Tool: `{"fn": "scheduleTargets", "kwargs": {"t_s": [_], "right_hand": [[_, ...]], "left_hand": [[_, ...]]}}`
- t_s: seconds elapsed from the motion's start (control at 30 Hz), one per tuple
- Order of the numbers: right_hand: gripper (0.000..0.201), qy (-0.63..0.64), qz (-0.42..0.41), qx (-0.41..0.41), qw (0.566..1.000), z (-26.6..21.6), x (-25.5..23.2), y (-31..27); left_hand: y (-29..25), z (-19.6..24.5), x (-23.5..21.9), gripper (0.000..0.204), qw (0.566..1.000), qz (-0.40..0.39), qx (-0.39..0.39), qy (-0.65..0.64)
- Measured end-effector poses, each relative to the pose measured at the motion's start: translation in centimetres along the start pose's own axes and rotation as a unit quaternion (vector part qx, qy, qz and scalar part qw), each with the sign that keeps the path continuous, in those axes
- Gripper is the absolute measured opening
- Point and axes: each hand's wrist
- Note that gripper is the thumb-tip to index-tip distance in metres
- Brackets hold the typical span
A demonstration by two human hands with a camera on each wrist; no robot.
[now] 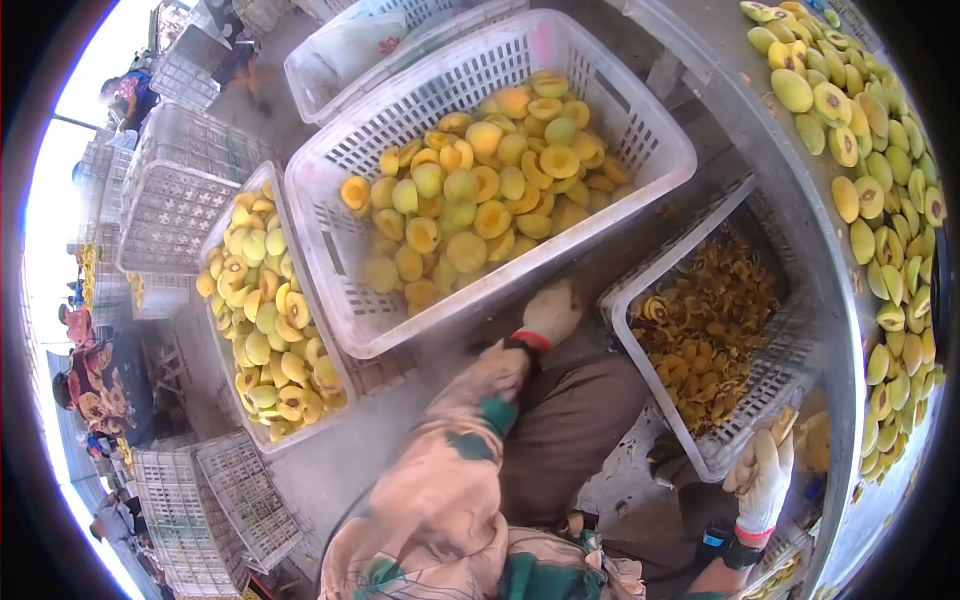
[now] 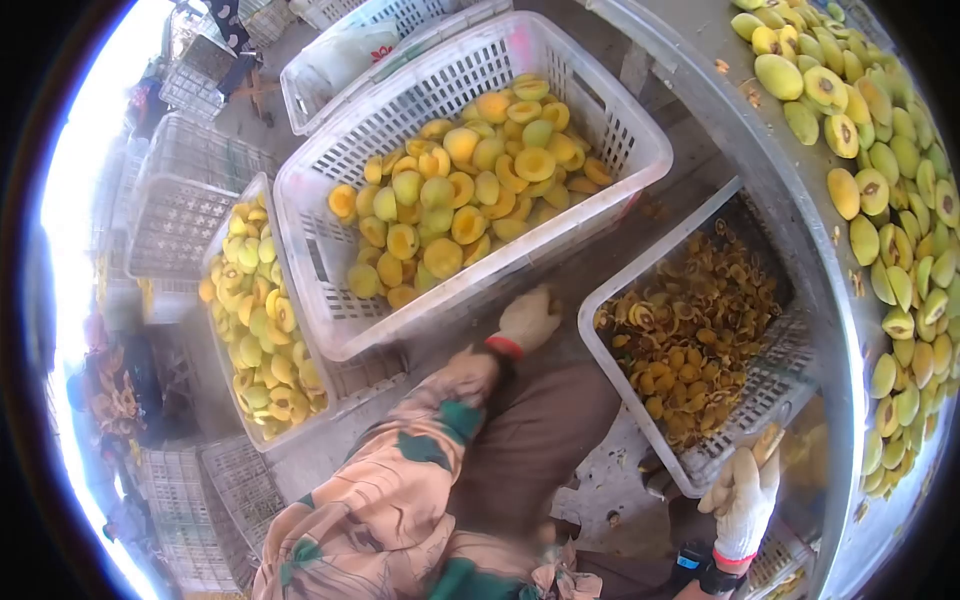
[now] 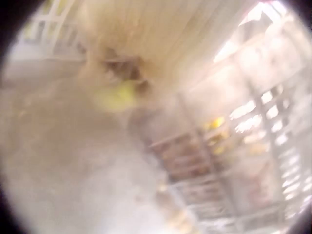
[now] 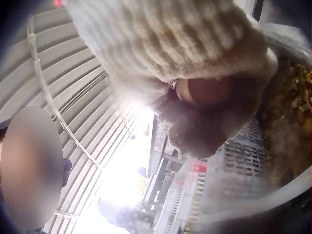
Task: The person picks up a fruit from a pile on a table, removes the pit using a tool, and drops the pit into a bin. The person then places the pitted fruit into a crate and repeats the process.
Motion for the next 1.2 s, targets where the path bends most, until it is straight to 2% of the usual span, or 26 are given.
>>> {"fn": "scheduleTargets", "kwargs": {"t_s": [0.07, 0.17, 0.2, 0.23, 0.27, 0.3, 0.33, 0.37, 0.4, 0.43, 0.47, 0.5, 0.53, 0.6, 0.63, 0.7, 0.73, 0.77, 0.8, 0.83, 0.9, 0.97, 1.03, 1.07, 1.1, 1.2], "right_hand": [[0.016, 0.002, -0.024, -0.01, 1.0, -0.4, -0.1, -0.5], [0.018, 0.031, -0.04, -0.04, 0.998, -0.4, 0.1, -1.6], [0.019, 0.032, -0.037, -0.021, 0.999, -0.9, 0.2, -2.1], [0.017, 0.042, -0.034, -0.007, 0.998, -1.0, 0.1, -2.5], [0.015, 0.064, -0.038, -0.001, 0.997, -1.1, 0.1, -2.8], [0.016, 0.014, -0.066, -0.03, 0.997, -0.7, -1.0, -2.8], [0.02, -0.029, -0.061, -0.054, 0.996, -0.7, -1.6, -3.0], [0.025, -0.038, -0.075, -0.08, 0.993, -0.5, -2.3, -3.0], [0.027, -0.063, -0.062, -0.071, 0.994, -0.4, -3.0, -3.0], [0.027, -0.049, -0.091, -0.095, 0.99, 0.4, -4.2, -2.5], [0.027, -0.049, -0.057, -0.078, 0.994, -0.4, -4.6, -3.5], [0.027, 0.013, -0.071, -0.08, 0.994, 0.2, -5.4, -3.5], [0.027, 0.037, -0.067, -0.086, 0.993, 0.2, -6.2, -3.7], [0.026, 0.076, -0.055, -0.101, 0.99, 0.6, -7.8, -4.6], [0.026, 0.09, -0.047, -0.109, 0.989, 0.6, -8.7, -5.1], [0.024, 0.125, -0.026, -0.139, 0.982, 0.4, -10.1, -5.6], [0.024, 0.147, -0.01, -0.162, 0.976, 0.5, -10.5, -5.7], [0.023, 0.167, 0.006, -0.182, 0.969, 0.3, -11.0, -5.8], [0.021, 0.179, -0.009, -0.149, 0.973, -0.2, -11.8, -6.4], [0.021, 0.175, 0.01, -0.152, 0.973, -0.2, -12.2, -6.3], [0.021, 0.166, 0.047, -0.16, 0.972, 0.0, -12.6, -5.9], [0.022, 0.189, 0.028, -0.15, 0.97, 0.1, -13.5, -5.8], [0.023, 0.216, 0.018, -0.127, 0.968, 0.2, -14.2, -5.7], [0.023, 0.216, 0.034, -0.146, 0.965, 0.6, -14.4, -5.4], [0.024, 0.249, -0.004, -0.132, 0.959, 0.3, -14.8, -5.8], [0.024, 0.246, 0.0, -0.131, 0.96, -0.2, -15.3, -6.0]], "left_hand": [[-2.8, 0.1, -4.0, 0.027, 0.997, 0.032, -0.008, -0.074], [-8.8, 0.1, -11.7, 0.03, 0.973, 0.132, 0.147, -0.116], [-11.6, 1.7, -14.8, 0.03, 0.977, 0.164, 0.103, -0.084], [-13.4, 1.7, -17.6, 0.031, 0.963, 0.187, 0.155, -0.116], [-15.6, 2.7, -19.9, 0.03, 0.956, 0.23, 0.141, -0.113], [-16.7, 3.1, -22.2, 0.032, 0.958, 0.245, 0.116, -0.092], [-17.9, 3.2, -23.5, 0.032, 0.941, 0.281, 0.064, -0.176], [-18.2, 2.7, -24.7, 0.033, 0.916, 0.302, 0.082, -0.25], [-18.0, 1.5, -26.3, 0.036, 0.932, 0.298, 0.048, -0.2], [-17.5, -0.7, -27.7, 0.042, 0.949, 0.282, 0.058, -0.13], [-17.7, -0.4, -28.3, 0.045, 0.956, 0.286, 0.046, 0.043], [-17.4, 0.8, -29.2, 0.048, 0.927, 0.303, 0.027, 0.221], [-16.8, 3.5, -29.6, 0.05, 0.92, 0.321, 0.076, 0.213], [-16.7, 9.2, -29.0, 0.054, 0.9, 0.355, 0.162, 0.193], [-16.5, 12.8, -29.0, 0.051, 0.915, 0.307, 0.197, 0.173], [-16.5, 21.7, -26.8, 0.04, 0.927, 0.206, 0.314, 0.015], [-16.3, 25.9, -25.8, 0.039, 0.912, 0.15, 0.381, 0.015], [-15.8, 29.6, -24.0, 0.041, 0.913, 0.092, 0.398, -0.019], [-14.4, 32.7, -22.1, 0.041, 0.889, 0.053, 0.456, -0.008], [-12.7, 35.8, -20.1, 0.042, 0.86, 0.014, 0.51, 0.003], [-10.5, 42.2, -15.5, 0.043, 0.839, -0.029, 0.544, 0.008], [-7.5, 47.7, -11.7, 0.04, 0.807, -0.035, 0.585, 0.073], [-6.5, 52.1, -9.1, 0.042, 0.76, 0.03, 0.606, 0.232], [-5.6, 53.4, -8.0, 0.042, 0.748, 0.019, 0.606, 0.271], [-4.8, 54.5, -6.8, 0.041, 0.735, 0.009, 0.604, 0.307], [-3.0, 56.4, -4.3, 0.037, 0.705, -0.002, 0.578, 0.411]]}}
Point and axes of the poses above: each hand's wrist, its own y-axis towards the middle knuckle, its own x-axis out of the palm, z = x × y, and after that the axes turned 2 degrees about x, right-handed
